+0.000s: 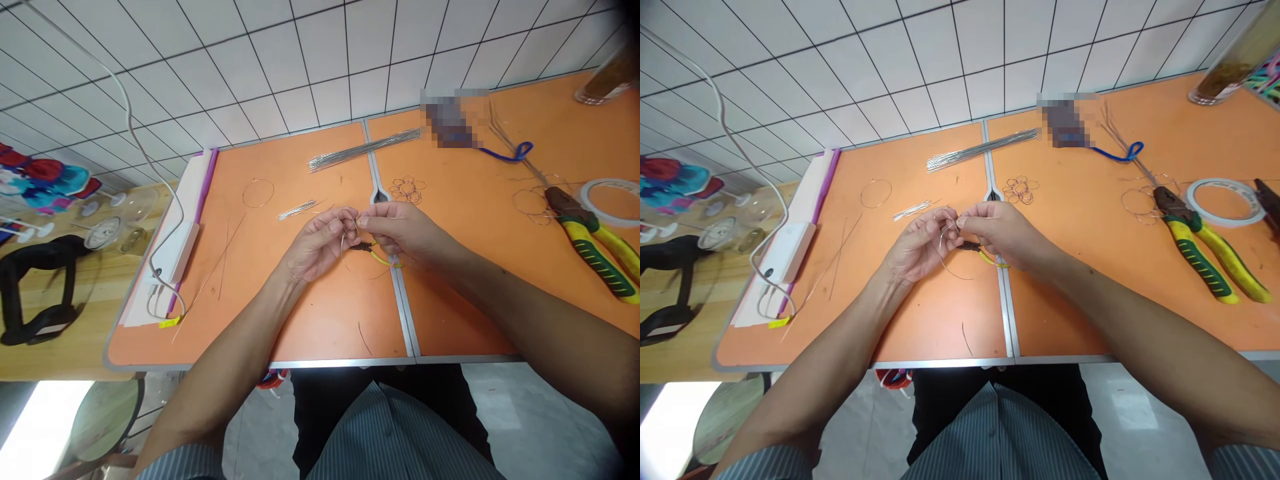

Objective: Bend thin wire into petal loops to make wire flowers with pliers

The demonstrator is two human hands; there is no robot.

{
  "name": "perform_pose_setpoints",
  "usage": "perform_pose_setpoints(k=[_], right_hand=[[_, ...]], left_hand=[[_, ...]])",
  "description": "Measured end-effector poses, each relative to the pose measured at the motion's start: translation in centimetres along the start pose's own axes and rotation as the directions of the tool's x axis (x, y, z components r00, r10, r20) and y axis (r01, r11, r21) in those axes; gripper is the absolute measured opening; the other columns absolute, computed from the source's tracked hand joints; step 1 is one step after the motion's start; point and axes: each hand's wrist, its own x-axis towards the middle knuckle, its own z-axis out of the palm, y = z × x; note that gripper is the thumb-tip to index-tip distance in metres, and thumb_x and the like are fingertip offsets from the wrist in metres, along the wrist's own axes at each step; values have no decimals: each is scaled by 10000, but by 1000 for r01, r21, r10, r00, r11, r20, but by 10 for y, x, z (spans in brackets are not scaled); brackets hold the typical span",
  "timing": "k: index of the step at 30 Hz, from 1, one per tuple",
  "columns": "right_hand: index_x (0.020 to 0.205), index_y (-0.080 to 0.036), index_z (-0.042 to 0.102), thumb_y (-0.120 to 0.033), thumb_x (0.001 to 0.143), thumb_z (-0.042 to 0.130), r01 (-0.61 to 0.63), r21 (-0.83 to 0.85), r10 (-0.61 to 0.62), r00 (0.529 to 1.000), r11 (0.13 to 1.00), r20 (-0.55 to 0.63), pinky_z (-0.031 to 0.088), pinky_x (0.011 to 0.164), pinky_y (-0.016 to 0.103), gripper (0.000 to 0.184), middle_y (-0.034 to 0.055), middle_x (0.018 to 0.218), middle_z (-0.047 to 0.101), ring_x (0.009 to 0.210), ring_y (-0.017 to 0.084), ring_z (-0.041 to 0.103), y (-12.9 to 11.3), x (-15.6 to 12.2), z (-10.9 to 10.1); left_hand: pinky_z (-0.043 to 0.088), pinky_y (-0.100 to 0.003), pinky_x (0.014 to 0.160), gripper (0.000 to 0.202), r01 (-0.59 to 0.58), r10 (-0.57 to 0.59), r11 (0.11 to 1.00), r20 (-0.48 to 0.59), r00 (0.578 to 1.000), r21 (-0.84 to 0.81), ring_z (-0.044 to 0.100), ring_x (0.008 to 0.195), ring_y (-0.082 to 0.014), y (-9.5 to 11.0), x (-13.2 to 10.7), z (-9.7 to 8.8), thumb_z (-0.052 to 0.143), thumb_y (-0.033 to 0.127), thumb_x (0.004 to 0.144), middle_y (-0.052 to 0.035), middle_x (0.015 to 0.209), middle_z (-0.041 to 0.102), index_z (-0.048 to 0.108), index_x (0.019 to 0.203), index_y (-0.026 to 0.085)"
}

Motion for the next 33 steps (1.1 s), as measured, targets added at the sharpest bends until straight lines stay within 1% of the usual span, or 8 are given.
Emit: perform_pose_setpoints(k=[6, 14, 18, 22, 26, 28, 31, 33], right_hand=[[844, -185, 688, -286, 891, 873, 9, 6, -9, 1000, 1000, -10, 183, 410, 209, 217, -73, 574, 490, 467, 47, 233, 1, 2, 0], [884, -213, 718, -364, 937, 878, 26, -92, -30, 999, 995, -34, 283, 380, 234, 226, -89, 546, 428, 440, 74, 286, 3, 1, -3], [880, -216, 722, -399, 917, 905, 40, -159, -54, 995, 987, -81, 306, 365, 256, 262, -70, 566, 504, 424, 80, 337, 4, 1, -3], [873, -210, 723, -383, 917, 904, 50, -177, -67, 994, 983, -92, 301, 362, 258, 254, -62, 560, 536, 405, 74, 358, 5, 1, -3], [870, -220, 726, -380, 952, 864, 42, -260, -78, 988, 965, -132, 339, 362, 280, 226, -57, 548, 539, 374, 102, 445, 4, 0, -2], [868, -221, 726, -374, 956, 847, 45, -297, -91, 985, 954, -144, 346, 361, 284, 214, -42, 595, 589, 373, 102, 466, 4, -1, -1], [844, -212, 712, -360, 953, 831, 60, -315, -108, 985, 947, -136, 325, 367, 280, 219, -19, 668, 661, 385, 88, 468, 3, -2, 2], [834, -208, 706, -358, 945, 839, 74, -292, -115, 985, 953, -125, 306, 384, 276, 229, -23, 651, 649, 400, 80, 438, 4, -2, 3]], left_hand=[[677, -270, 858, 488, 13, -13, 1000, -13, 1000, -13, 697, 811, -117, 0, 1, 0, 1051, 449, 786, -31, 930, 741, 860, 1125, 155], [680, -288, 837, 456, 29, -29, 1000, -45, 999, -10, 693, 811, -131, 6, 1, 3, 1032, 427, 781, -27, 926, 729, 850, 1100, 157], [662, -273, 822, 463, 22, -20, 1000, -84, 996, 22, 695, 808, -132, 7, 1, 5, 1035, 430, 754, -38, 944, 740, 849, 1082, 163], [656, -264, 816, 430, 11, -7, 998, -80, 997, 55, 699, 809, -130, 7, 0, 6, 1003, 460, 799, -40, 943, 729, 858, 1074, 161], [668, -274, 744, 453, 2, 10, 993, -102, 995, 118, 687, 761, -126, 8, -3, 11, 991, 497, 811, -20, 923, 720, 856, 1108, 183], [668, -271, 699, 440, 8, 13, 986, -125, 992, 164, 685, 720, -120, 7, -4, 14, 1004, 475, 804, -3, 885, 724, 847, 1107, 197], [635, -240, 627, 411, 20, 16, 973, -153, 988, 230, 671, 623, -100, 5, -5, 18, 1012, 460, 800, 14, 809, 735, 831, 1056, 195], [607, -220, 589, 411, 18, 28, 967, -178, 984, 254, 656, 576, -87, 3, -6, 20, 1012, 469, 794, 18, 788, 745, 819, 1029, 191]])
